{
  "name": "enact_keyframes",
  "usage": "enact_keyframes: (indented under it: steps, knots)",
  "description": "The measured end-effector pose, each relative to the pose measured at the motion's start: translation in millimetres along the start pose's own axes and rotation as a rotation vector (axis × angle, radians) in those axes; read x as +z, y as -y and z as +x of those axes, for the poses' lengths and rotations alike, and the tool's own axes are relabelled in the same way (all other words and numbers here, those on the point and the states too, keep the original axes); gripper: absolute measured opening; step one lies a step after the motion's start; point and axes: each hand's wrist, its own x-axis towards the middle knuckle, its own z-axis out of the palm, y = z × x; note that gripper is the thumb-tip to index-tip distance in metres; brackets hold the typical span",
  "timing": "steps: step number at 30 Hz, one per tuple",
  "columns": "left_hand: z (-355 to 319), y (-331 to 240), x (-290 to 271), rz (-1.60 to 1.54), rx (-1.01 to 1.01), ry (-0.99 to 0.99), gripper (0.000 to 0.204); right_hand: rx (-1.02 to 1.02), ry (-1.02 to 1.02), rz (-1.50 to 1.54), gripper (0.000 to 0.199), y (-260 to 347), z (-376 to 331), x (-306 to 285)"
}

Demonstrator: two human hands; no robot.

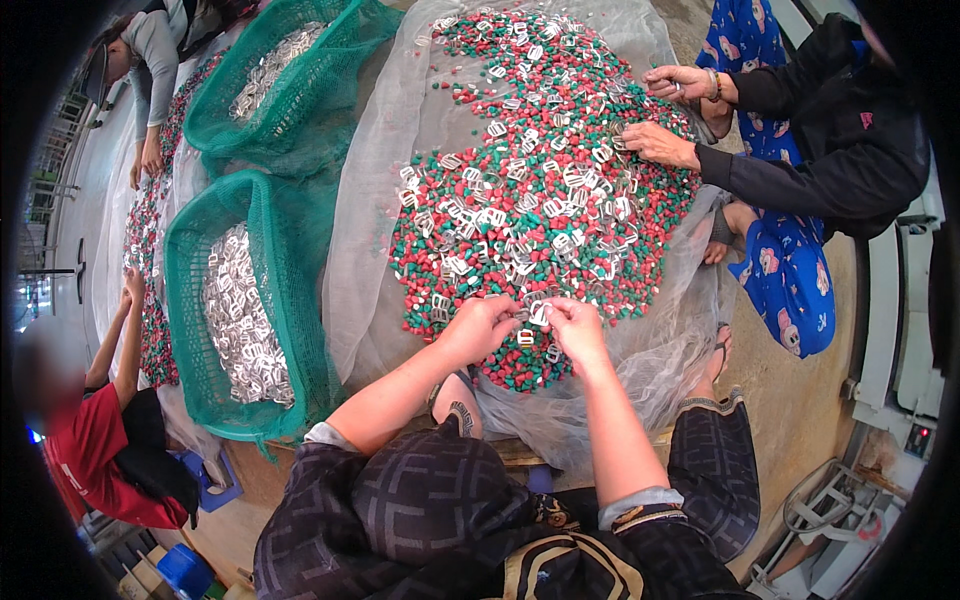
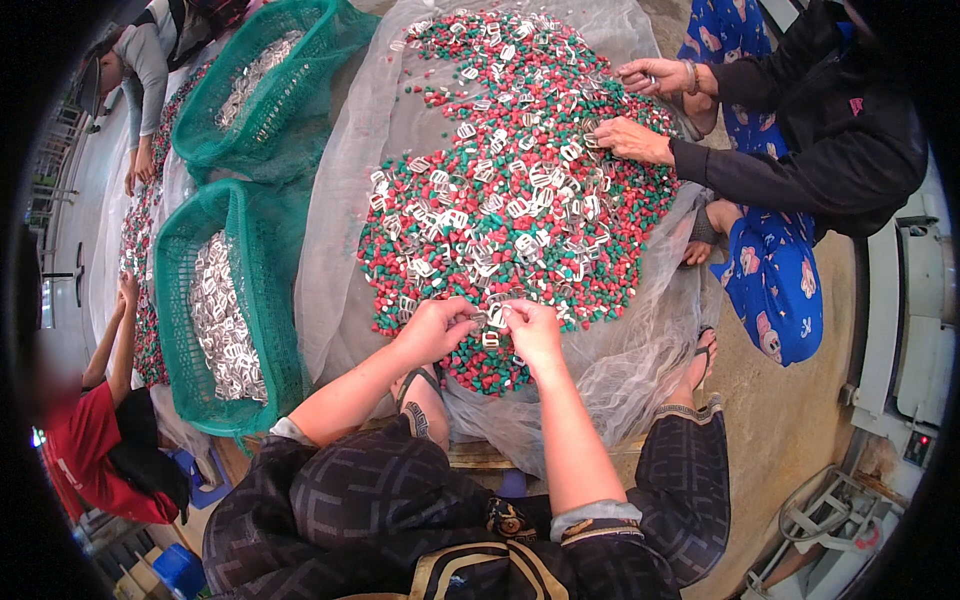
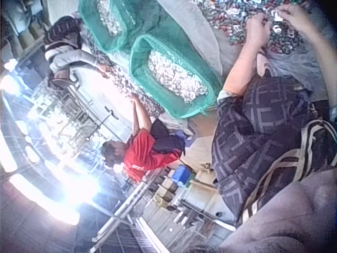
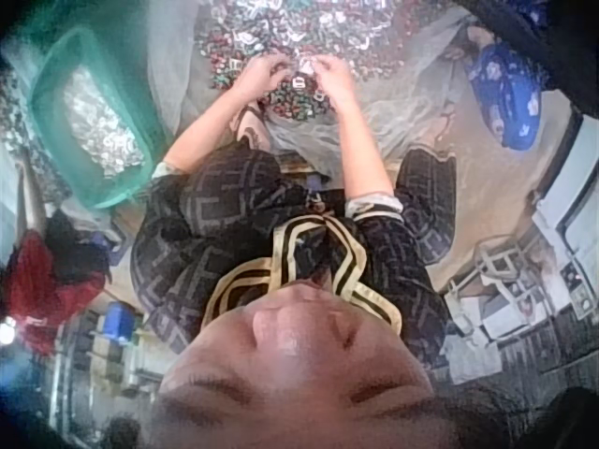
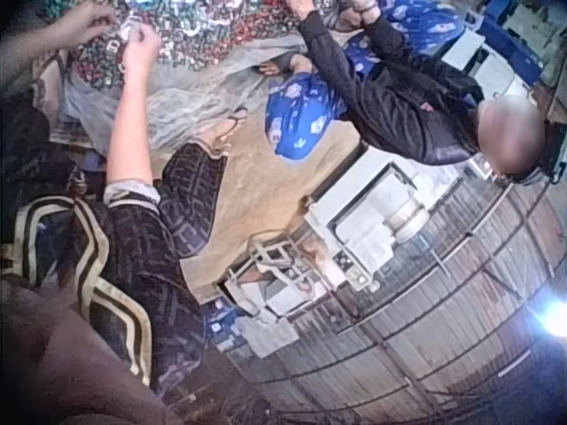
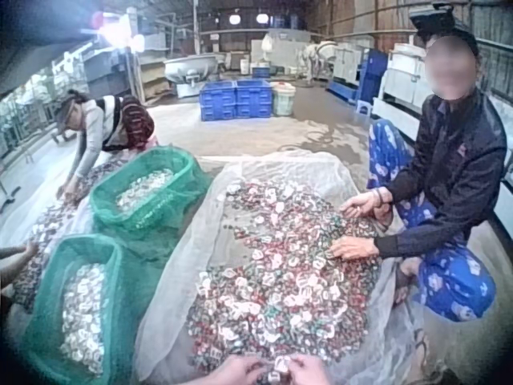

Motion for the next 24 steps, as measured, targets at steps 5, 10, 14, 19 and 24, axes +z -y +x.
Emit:
enact_keyframes:
  steps: [5, 10, 14, 19, 24]
  knots:
    - [-3.6, 23.5, 13.0, 0.131, 0.099, -0.011, 0.019, -0.216, 0.011, -0.483, 0.017, -8.9, -2.4, 3.4]
    - [0.4, 36.0, 7.8, -0.434, -0.247, 0.091, 0.019, 0.015, 0.162, 0.068, 0.008, -4.3, -5.6, -2.7]
    - [-3.1, 30.0, 1.7, -0.867, -0.414, 0.198, 0.014, 0.083, 0.343, 0.248, 0.007, 3.5, -5.0, -10.4]
    - [-11.2, 23.9, 0.7, -1.237, -0.408, 0.375, 0.010, 0.153, 0.471, 0.332, 0.008, 8.9, -11.9, -12.4]
    - [-10.8, 18.0, -0.9, -0.959, -0.355, 0.383, 0.014, 0.105, 0.453, 0.147, 0.011, 8.5, -10.0, -12.1]
